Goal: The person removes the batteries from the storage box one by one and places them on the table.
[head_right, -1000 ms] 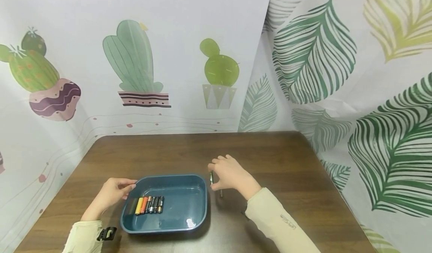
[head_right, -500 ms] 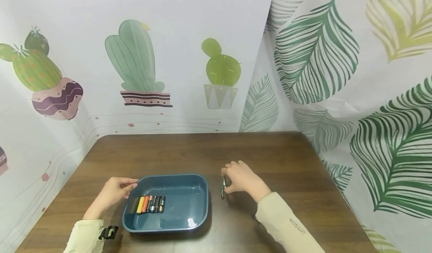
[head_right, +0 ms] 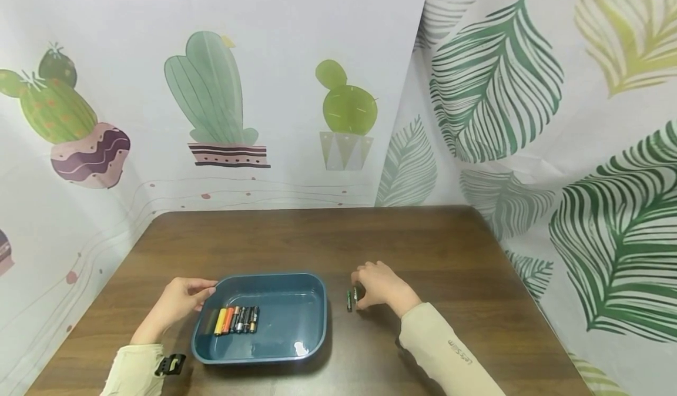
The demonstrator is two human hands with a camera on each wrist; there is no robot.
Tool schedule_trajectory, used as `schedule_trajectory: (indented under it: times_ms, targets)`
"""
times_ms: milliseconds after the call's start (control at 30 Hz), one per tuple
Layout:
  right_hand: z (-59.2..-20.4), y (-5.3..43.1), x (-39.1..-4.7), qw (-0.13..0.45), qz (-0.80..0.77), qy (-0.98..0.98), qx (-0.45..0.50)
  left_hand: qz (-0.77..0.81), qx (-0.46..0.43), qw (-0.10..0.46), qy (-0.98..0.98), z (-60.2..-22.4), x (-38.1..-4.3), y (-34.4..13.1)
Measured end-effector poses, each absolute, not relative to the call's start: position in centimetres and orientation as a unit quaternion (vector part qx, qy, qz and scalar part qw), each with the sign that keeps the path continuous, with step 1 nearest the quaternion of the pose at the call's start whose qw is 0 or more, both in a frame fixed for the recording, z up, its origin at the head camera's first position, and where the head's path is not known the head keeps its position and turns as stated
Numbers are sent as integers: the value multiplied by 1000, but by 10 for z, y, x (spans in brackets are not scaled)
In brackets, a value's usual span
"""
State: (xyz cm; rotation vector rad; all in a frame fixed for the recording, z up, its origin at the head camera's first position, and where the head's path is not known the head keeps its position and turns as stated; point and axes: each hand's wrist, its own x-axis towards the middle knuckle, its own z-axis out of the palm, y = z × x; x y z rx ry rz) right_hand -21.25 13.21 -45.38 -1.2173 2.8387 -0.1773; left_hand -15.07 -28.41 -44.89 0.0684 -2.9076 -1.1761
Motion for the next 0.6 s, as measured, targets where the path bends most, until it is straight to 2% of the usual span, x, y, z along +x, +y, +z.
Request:
schedule_trajectory:
  times_ms: [600]
  targets:
    - [-468,128,-214,20,-43,918,-394,-374,20,5,-927,-449,-150,-284]
